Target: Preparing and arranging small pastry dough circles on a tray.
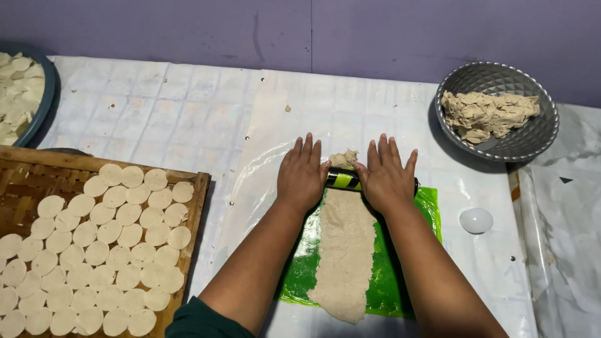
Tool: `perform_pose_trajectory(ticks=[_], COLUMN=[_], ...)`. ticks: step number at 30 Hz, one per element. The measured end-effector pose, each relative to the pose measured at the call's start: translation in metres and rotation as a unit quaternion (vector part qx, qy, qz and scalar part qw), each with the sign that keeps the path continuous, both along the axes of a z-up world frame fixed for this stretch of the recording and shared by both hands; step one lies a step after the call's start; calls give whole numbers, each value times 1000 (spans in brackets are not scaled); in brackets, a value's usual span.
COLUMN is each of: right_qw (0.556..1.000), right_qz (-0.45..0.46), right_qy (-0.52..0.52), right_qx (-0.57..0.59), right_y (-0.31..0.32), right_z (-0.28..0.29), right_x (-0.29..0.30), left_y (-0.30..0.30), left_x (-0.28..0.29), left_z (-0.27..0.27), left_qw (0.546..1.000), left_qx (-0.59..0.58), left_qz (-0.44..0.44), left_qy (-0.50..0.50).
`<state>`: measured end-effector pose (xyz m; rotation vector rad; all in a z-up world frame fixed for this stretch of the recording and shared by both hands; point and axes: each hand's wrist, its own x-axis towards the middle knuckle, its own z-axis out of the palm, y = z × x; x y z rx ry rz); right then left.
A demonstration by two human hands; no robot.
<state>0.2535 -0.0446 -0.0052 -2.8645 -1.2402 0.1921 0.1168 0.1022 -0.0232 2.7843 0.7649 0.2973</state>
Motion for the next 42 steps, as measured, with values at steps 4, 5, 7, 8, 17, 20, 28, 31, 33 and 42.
perform_pose_trajectory(ticks=[4, 5, 7, 8, 17, 20, 28, 31, 33, 42], right_qw=[999, 999, 998, 998, 990, 988, 975, 979, 972, 971], right_qz=[5, 5, 4, 7, 63, 69, -187, -198, -214, -103], right_qy=[-34, -32, -32, -34, -41, 0, 6, 51, 84, -18], right_qx=[30, 38, 46, 49, 121, 140, 119, -1, -55, 217], right_y=[-20, -24, -37, -43, -105, -134, -278, -303, -301, -179], right_z=[-6, -4, -4, -6, -10, 9, -33, -60, -65, 46], right_x=[-24, -31, -46, -53, -111, -124, -113, -98, -92, -63], left_y=[-20, -26, -38, -44, -94, -101, -83, -79, -75, -27], left_x=[-30, -39, -55, -63, -127, -136, -125, -106, -92, -52], left_z=[1, 2, 4, 4, 12, 16, 39, 46, 44, 14], left_qw=[999, 999, 998, 998, 998, 998, 988, 985, 984, 986], left_qx=[-3, 5, 14, 16, -27, -45, -130, -112, -104, -155], left_qz=[-13, -20, -29, -33, -43, -38, -14, -58, -72, 5], left_qy=[-34, -39, -46, -44, -28, -21, -78, -117, -125, -69])
